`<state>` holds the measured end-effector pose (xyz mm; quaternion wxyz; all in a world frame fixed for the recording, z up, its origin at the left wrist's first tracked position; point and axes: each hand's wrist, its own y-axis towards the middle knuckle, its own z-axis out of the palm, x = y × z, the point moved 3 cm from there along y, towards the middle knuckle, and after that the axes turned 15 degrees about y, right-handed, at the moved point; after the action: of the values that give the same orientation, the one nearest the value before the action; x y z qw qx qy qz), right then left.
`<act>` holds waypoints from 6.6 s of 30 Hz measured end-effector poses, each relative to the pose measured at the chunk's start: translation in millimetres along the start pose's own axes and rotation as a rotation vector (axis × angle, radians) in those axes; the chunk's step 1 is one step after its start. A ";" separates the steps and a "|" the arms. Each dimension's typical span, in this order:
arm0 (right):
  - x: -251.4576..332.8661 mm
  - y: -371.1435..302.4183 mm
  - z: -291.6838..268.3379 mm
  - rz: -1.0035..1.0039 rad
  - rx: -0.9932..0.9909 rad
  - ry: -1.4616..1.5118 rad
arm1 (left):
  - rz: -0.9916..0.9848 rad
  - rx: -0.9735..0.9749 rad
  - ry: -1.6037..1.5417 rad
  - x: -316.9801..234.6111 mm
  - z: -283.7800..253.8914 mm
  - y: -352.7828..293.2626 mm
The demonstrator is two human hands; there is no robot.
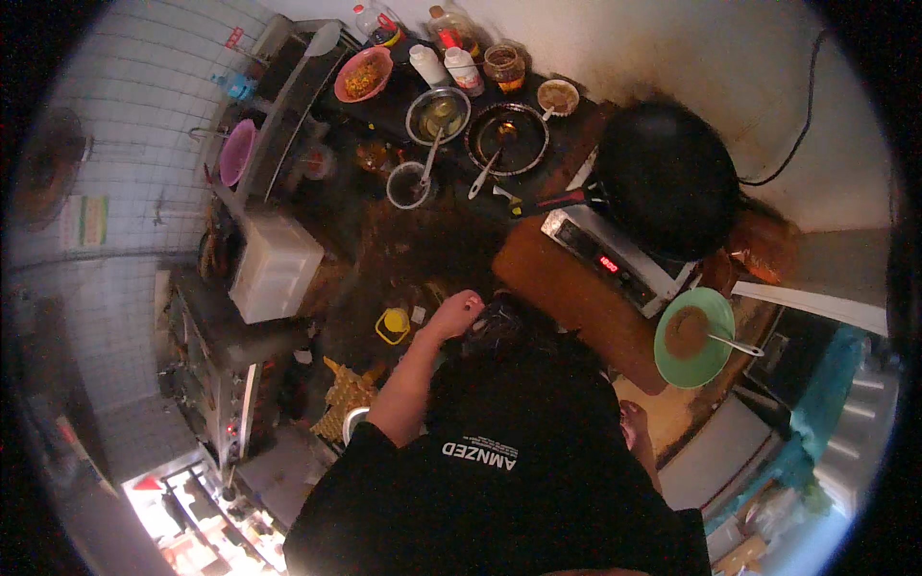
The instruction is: The person rinses a frying pan under running water, places it on a portable induction cooktop, and turns the cooktop on. They then rinse a metal bowl and place it on the counter. Finally, they pour cooking oil from a bottle into the pan.
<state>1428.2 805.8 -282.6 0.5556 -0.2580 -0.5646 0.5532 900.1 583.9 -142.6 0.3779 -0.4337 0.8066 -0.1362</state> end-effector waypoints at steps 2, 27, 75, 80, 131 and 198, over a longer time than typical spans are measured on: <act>6.9 -2.6 21.7 -0.029 -0.126 -0.160 | -0.064 0.064 -0.015 30.6 -19.7 12.6; -195.0 -60.1 308.3 -0.120 -0.493 0.404 | -0.286 0.508 -0.232 235.2 -178.9 202.1; -172.9 2.3 574.3 0.307 -0.416 0.190 | 0.009 -0.189 0.364 609.6 -350.2 488.7; -150.8 14.2 633.2 0.419 -0.633 -0.205 | -0.101 0.050 0.226 668.7 -296.4 582.8; 57.5 -20.1 858.1 -0.950 0.148 -1.284 | 1.205 0.563 0.934 150.6 -383.5 131.5; 102.8 -41.6 551.4 -1.059 -0.212 -0.653 | 1.202 0.546 1.116 -21.2 -232.2 91.6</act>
<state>912.8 702.0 -83.0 0.5247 0.1847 -0.8080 0.1945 683.7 629.6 -25.1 0.0256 0.3027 0.9059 -0.2951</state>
